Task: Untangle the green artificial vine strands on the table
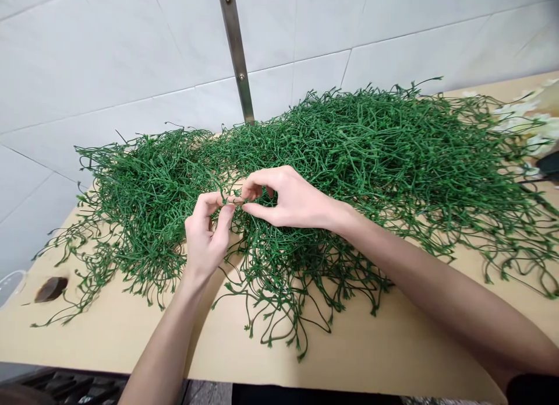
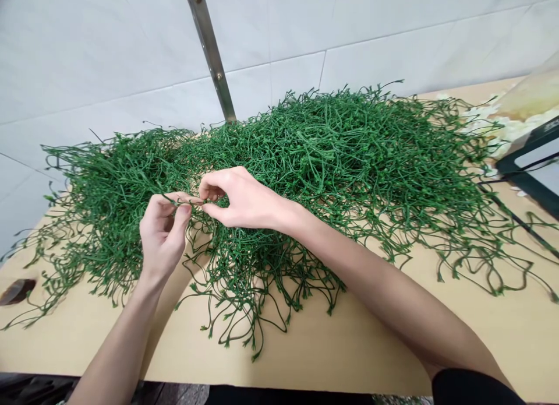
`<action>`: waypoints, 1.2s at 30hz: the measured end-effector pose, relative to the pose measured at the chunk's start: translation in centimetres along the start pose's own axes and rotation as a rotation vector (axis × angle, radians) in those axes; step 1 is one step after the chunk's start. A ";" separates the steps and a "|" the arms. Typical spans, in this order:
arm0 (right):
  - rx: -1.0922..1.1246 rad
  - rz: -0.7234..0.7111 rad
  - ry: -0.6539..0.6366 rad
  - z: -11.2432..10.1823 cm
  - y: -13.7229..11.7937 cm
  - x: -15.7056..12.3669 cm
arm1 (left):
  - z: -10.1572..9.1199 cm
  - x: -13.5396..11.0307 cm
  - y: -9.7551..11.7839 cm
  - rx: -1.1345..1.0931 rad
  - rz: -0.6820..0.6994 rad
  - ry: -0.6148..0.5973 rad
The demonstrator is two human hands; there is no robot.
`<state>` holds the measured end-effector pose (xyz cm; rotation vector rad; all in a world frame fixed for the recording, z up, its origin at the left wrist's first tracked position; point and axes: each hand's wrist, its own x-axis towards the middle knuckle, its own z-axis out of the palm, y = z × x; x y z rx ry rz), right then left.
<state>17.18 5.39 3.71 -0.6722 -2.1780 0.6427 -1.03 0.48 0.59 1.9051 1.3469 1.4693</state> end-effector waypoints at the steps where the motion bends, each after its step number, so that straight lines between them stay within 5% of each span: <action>1: -0.046 -0.037 0.007 0.0 0.1 0.0 | 0.0 0.0 0.0 0.017 0.001 -0.013; 15: -0.175 -0.028 -0.060 -0.2 0.2 -0.1 | 0.7 0.3 -0.3 -0.225 -0.080 -0.039; 22: -0.051 0.022 -0.163 -0.9 -0.3 0.1 | 0.5 0.4 -0.3 -0.267 -0.107 0.002; 30: 0.087 0.113 -0.175 -1.1 -0.6 0.1 | 0.5 0.4 0.2 -0.297 -0.043 -0.012; 36: 0.022 0.008 -0.106 -0.9 -0.4 0.2 | 0.5 0.4 0.3 -0.328 -0.049 -0.026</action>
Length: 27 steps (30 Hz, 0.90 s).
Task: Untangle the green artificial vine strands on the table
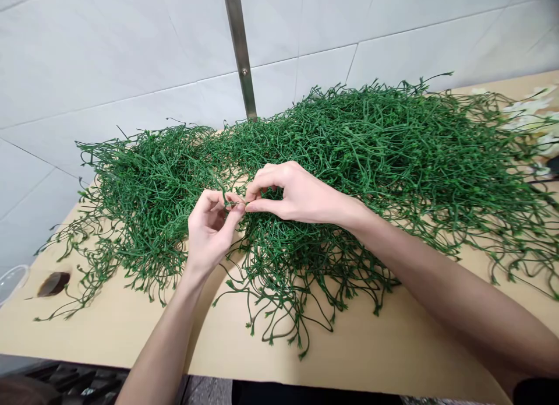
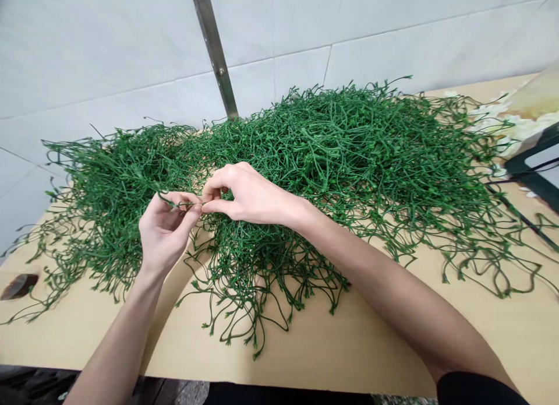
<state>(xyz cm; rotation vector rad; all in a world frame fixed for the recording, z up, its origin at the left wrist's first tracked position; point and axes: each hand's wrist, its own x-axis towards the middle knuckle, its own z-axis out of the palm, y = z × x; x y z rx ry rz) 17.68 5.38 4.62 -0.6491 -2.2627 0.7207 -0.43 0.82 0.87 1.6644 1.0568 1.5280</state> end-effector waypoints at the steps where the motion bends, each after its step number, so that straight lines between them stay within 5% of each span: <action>1: -0.001 -0.005 0.002 0.0 0.0 0.0 | 0.0 0.0 0.0 0.001 0.007 -0.002; 9: 0.037 0.094 -0.057 0.1 -0.3 0.1 | 0.1 -0.2 -0.1 0.083 0.064 -0.029; 20: 0.106 0.290 -0.108 1.0 -0.3 0.0 | -0.5 -0.6 -0.4 0.549 0.162 -0.178; 27: 0.018 0.197 -0.124 0.9 -0.2 -0.1 | -0.3 -0.4 -0.7 0.459 0.085 -0.135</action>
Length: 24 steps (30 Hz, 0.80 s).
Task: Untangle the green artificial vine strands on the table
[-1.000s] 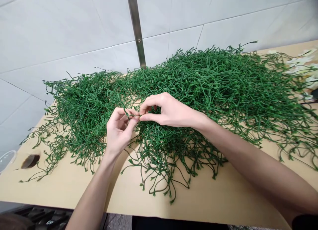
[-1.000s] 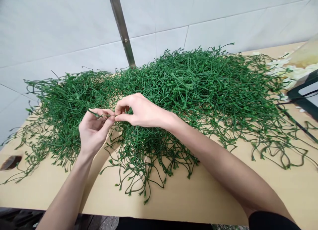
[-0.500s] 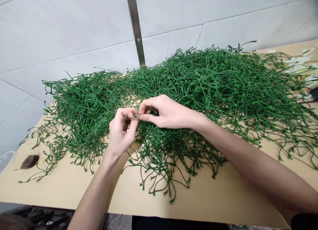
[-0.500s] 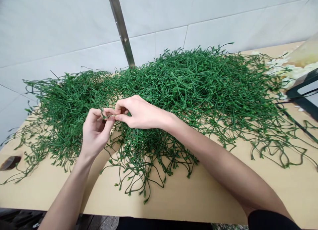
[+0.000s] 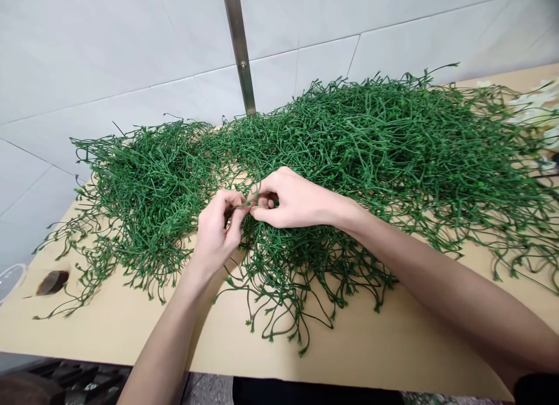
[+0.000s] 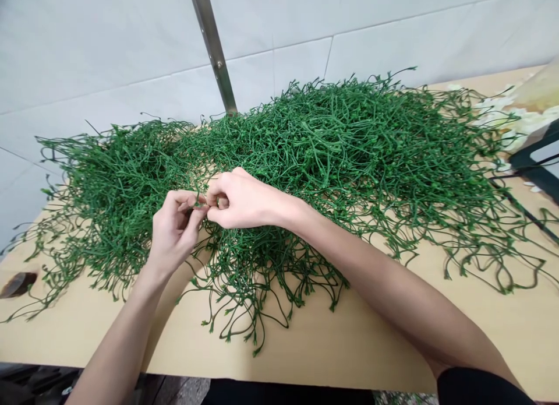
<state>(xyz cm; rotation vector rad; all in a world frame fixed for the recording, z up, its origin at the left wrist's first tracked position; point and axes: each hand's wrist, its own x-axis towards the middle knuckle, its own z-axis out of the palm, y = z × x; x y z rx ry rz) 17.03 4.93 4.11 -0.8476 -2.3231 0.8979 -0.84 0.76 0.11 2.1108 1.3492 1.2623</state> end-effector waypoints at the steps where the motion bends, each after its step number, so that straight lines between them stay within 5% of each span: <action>1: 0.012 0.005 -0.015 0.0 -0.1 -0.1 | 0.1 0.0 0.1 -0.063 -0.031 0.016; 5: 0.059 -0.027 -0.028 -0.2 -0.2 -0.2 | 0.2 0.4 0.5 -0.346 -0.168 0.085; 12: 0.180 -0.108 -0.050 -0.6 0.3 -0.1 | -0.6 0.9 0.2 -0.513 -0.323 0.023; 24: 0.177 -0.048 -0.030 -0.2 0.4 0.2 | -0.2 1.0 0.1 -0.503 -0.259 0.111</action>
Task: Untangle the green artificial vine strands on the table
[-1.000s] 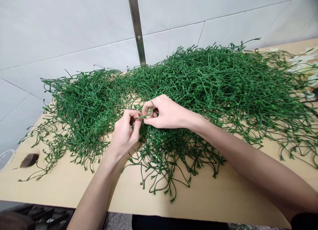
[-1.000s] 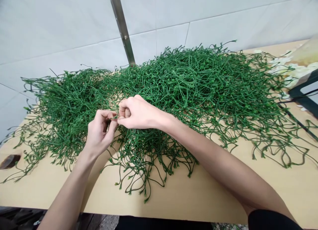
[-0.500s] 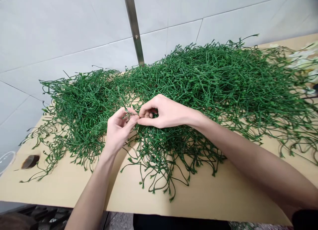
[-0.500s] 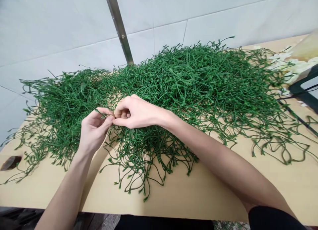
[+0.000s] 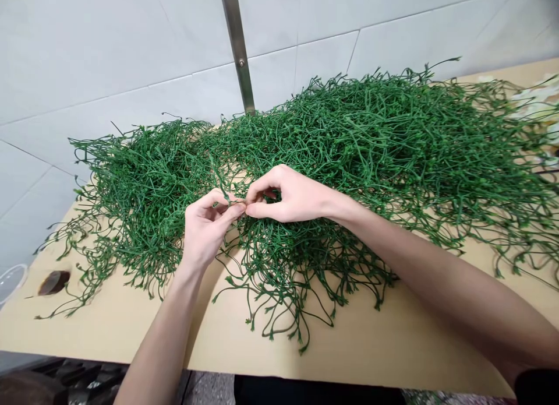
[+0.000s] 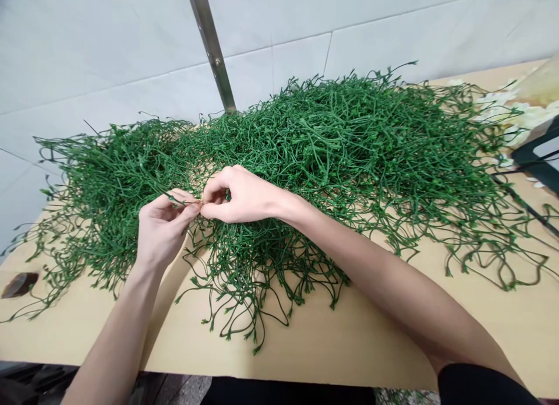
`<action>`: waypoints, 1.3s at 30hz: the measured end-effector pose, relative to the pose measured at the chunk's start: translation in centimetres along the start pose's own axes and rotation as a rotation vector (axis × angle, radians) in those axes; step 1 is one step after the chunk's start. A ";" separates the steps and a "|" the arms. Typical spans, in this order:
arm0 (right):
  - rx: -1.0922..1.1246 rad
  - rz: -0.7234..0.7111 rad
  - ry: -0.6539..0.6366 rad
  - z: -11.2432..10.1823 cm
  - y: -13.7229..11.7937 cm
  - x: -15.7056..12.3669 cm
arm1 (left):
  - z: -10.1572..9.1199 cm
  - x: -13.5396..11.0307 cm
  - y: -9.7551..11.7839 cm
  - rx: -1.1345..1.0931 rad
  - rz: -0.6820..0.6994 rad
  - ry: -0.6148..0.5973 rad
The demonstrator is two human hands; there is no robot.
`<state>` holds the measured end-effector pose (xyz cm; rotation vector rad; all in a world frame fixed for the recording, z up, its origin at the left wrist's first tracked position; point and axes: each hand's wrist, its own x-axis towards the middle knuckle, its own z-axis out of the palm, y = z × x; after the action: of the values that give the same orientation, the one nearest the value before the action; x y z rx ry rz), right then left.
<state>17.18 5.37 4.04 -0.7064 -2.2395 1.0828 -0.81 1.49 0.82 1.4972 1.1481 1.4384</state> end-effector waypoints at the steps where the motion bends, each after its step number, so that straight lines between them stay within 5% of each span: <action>1: 0.003 0.004 0.006 0.1 0.0 0.0 | -0.1 0.0 -0.1 0.003 -0.008 -0.002; 11: -0.208 0.068 0.024 0.9 0.1 0.0 | 0.5 -0.4 0.1 0.106 -0.015 -0.031; 20: -0.201 -0.134 0.121 1.7 0.9 0.2 | 0.5 -0.4 -0.3 -0.117 -0.168 -0.131; 23: -0.184 -0.208 0.104 1.4 1.2 0.3 | 0.3 -0.2 -0.2 -0.183 -0.209 -0.086; 29: -0.182 0.007 0.204 0.5 0.7 0.2 | -0.3 0.2 -0.6 -0.152 -0.146 0.089; 39: -0.114 -0.128 0.188 1.6 0.8 0.3 | -0.3 0.1 -0.4 -0.108 -0.130 0.090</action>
<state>16.12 5.13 2.67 -0.6724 -2.1647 0.7987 -1.15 1.65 0.48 1.2711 1.1799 1.4669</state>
